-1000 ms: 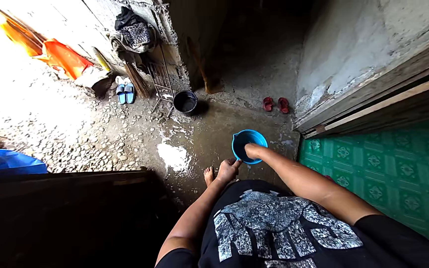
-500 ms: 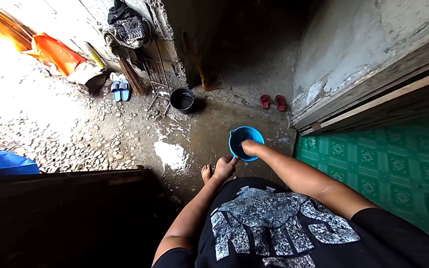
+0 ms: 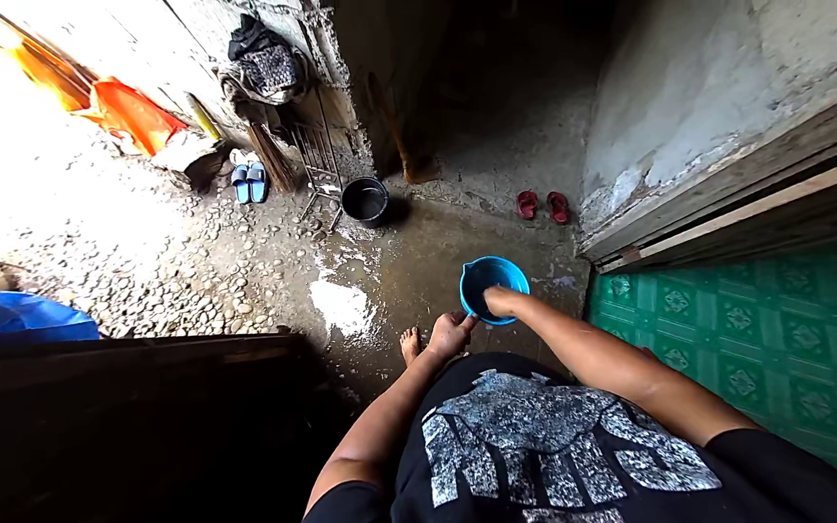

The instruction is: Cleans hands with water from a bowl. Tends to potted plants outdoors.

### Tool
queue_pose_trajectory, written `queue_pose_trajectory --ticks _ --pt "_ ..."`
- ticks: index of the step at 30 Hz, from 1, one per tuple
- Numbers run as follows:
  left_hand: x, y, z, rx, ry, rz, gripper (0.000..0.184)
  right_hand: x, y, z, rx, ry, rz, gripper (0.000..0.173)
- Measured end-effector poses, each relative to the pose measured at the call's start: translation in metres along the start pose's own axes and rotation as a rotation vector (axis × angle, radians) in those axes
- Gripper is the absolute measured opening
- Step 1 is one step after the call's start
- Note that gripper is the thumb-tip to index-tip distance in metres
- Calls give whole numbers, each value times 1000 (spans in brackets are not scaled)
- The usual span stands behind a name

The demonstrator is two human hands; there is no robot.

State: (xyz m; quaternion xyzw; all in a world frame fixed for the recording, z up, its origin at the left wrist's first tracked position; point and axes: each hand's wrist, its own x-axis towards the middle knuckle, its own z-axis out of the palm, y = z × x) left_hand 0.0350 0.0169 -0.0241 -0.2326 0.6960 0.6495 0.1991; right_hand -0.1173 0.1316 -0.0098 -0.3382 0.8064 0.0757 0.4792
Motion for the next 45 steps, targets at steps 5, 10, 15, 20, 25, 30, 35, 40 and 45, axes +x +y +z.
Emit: queue_pose_trajectory --ticks 5,10,15,20,25,30,35,40,45 --pt "-2 2 -1 -1 -1 -16 41 -3 -13 -11 266 294 -29 37" --pt "-6 3 -2 -15 1 -13 40 4 3 -12 83 310 -8 33" --pt "-7 3 -3 -10 7 3 40 -11 -14 -14 26 73 96 30" --pt "-10 1 -5 -23 31 5 40 2 -12 -12 194 372 -5 38" --pt "-8 -4 -5 -33 55 14 40 4 -5 -10 3 119 29 25" --pt "-6 -7 -4 -64 56 6 39 11 -17 -4 240 185 -82 28" --pt "-8 -9 -2 -72 54 14 39 10 -10 -8 160 493 -22 23" --pt "-7 -5 -2 -41 53 14 38 -3 -6 0 23 153 26 25" --pt "-9 -6 0 -39 47 6 39 2 -15 -2 142 132 -71 26"
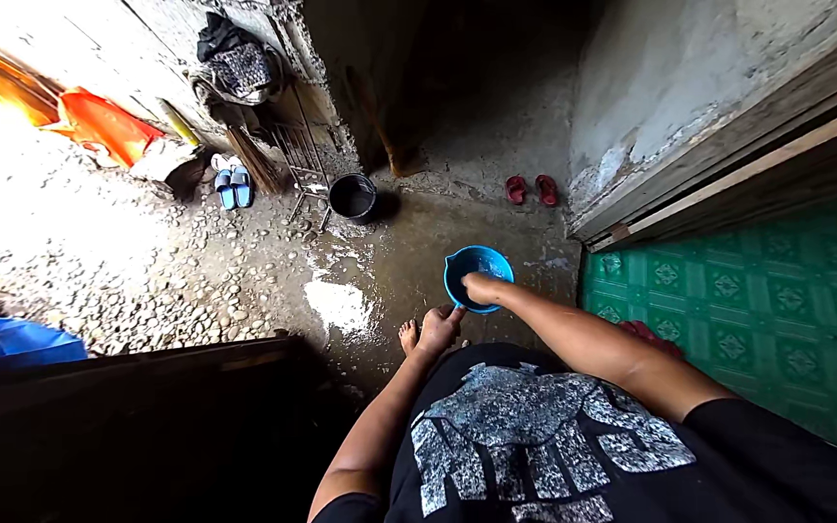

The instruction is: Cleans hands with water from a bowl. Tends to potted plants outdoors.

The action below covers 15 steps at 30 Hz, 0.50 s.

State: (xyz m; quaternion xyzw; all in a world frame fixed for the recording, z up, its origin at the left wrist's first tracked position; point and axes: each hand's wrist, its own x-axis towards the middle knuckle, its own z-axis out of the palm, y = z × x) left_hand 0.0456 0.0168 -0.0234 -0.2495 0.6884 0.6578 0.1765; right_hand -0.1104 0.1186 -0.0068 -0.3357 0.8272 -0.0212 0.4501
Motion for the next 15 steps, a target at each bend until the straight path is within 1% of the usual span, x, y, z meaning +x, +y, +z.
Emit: queue_pose_trajectory --ticks 3,4,5,6,8,10,11,12,13,15 --pt "0 -2 2 0 -12 5 38 1 7 -5 -8 265 12 27" --pt "0 -1 3 -1 -11 8 38 1 12 -8 -32 303 8 25" --pt "0 -1 4 0 -9 5 38 0 17 -9 -54 293 10 21" --pt "0 0 4 1 -4 2 38 -1 20 -9 -74 246 25 20" --pt "2 1 4 13 1 5 38 -6 19 -5 -103 72 84 22" --pt "3 -1 5 20 -5 10 38 -4 15 1 -98 -92 55 23" --pt "3 -1 5 17 -7 12 38 -1 14 5 -51 -108 21 23" --pt "3 -2 5 11 -7 12 38 2 13 8 19 -73 -8 22" --pt "4 -2 5 5 -5 12 38 4 12 9 90 -1 -24 22" --pt "4 -3 5 7 -7 11 38 6 11 7 166 198 -19 24"
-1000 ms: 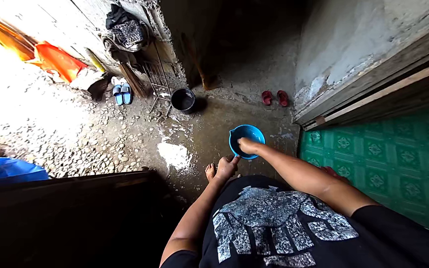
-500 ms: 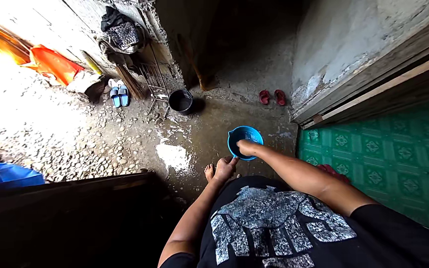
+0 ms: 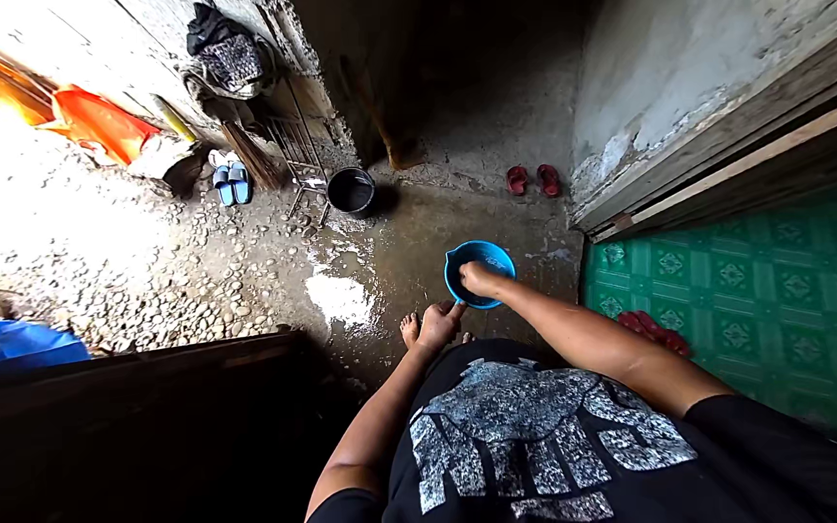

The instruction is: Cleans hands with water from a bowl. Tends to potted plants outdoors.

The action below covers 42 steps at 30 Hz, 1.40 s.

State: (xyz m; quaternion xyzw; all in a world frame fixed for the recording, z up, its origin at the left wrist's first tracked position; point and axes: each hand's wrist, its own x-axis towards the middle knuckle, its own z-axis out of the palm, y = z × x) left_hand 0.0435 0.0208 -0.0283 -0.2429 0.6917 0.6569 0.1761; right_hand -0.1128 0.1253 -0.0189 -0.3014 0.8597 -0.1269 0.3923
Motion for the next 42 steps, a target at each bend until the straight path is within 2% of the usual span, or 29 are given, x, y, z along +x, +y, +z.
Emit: queue_pose_trajectory --ticks 2,4,8,10,13,15,17,19,21,23,25,27,31,33,35,38,40,42 --pt "0 0 0 10 -8 -2 38 2 3 -6 -55 142 -9 24" --pt "0 1 2 13 -9 -13 38 5 14 -9 -140 137 -15 22" --pt "4 0 3 19 -14 -17 39 -5 10 -7 -242 -248 105 22" --pt "4 -1 4 23 -21 -20 39 -1 10 -2 -129 -318 66 20" --pt "4 1 3 24 -24 -27 39 5 10 1 101 -161 5 23" --pt "4 0 3 28 -26 -27 40 7 12 -3 38 16 -7 21" --pt "4 0 4 18 -23 -20 39 7 19 -8 -114 68 -12 22" --pt "5 2 4 10 -13 -18 39 4 21 -8 -223 -58 37 29" --pt "6 2 4 13 -15 -18 39 -3 12 -8 -296 -257 77 23" --pt "6 1 4 2 -21 -16 39 -2 9 -6 -226 -336 27 23" --pt "6 1 3 -11 -24 -17 40 1 9 -3 -20 -236 -33 26" --pt "5 1 3 -13 -23 -14 40 6 10 -1 103 -54 -59 24" --pt "3 1 3 -18 -14 -6 39 7 9 -15 -50 232 31 32" --pt "3 4 3 -29 -2 -6 39 6 15 -13 -137 182 26 21" --pt "3 4 2 -20 3 -9 39 -2 15 -3 -204 26 46 28" --pt "1 5 3 11 -6 -18 39 -5 6 4 -248 -255 50 23" --pt "-1 4 4 1 -5 -23 38 0 2 2 -67 -232 -19 21" --pt "-1 3 3 2 -6 -18 37 6 2 0 65 -56 -55 21"
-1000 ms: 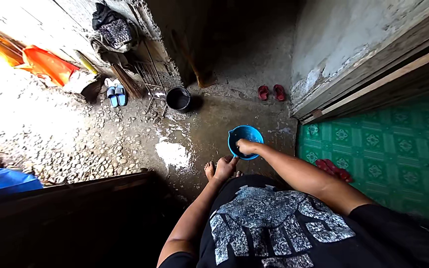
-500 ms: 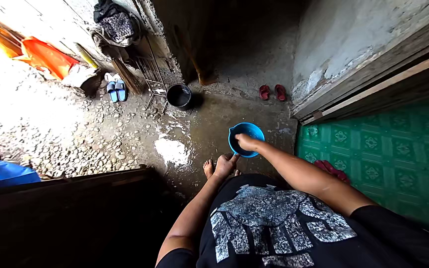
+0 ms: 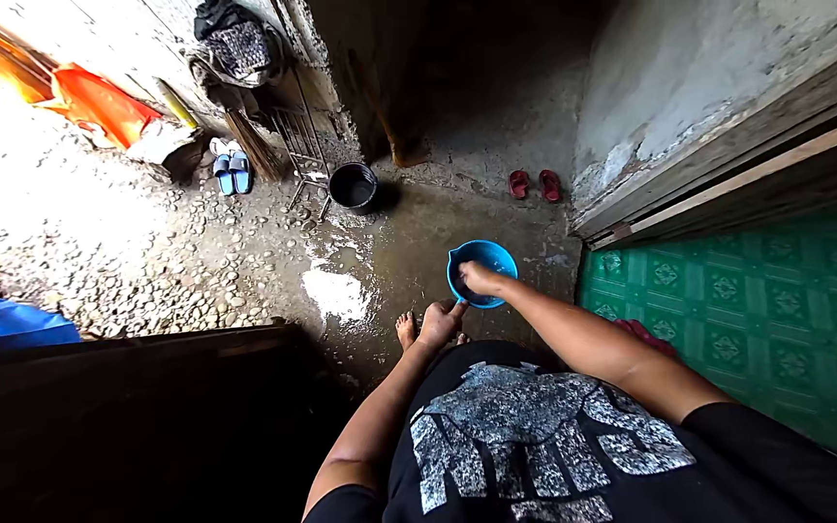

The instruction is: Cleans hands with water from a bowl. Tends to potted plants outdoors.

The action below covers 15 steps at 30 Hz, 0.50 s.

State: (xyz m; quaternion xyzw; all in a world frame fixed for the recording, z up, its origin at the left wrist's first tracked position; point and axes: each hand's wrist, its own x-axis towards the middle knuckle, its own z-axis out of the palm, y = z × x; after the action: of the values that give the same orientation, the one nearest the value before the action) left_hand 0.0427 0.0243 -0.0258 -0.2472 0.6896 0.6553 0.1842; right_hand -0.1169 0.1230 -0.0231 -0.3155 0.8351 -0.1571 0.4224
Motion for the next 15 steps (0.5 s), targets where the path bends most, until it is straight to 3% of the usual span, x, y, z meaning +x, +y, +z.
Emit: queue_pose_trajectory --ticks 2,4,8,11,15 --pt "-1 -2 1 9 -6 2 38 0 -1 -9 -110 177 16 24" --pt "-2 -2 1 3 3 7 38 1 6 -14 -253 239 0 21" --pt "0 0 0 8 18 -3 39 -8 6 -4 -364 -46 149 25" --pt "0 1 2 12 16 -11 39 -9 -4 -2 -290 -299 92 21" --pt "0 2 3 6 9 -13 39 2 7 -6 -13 -92 -44 20"
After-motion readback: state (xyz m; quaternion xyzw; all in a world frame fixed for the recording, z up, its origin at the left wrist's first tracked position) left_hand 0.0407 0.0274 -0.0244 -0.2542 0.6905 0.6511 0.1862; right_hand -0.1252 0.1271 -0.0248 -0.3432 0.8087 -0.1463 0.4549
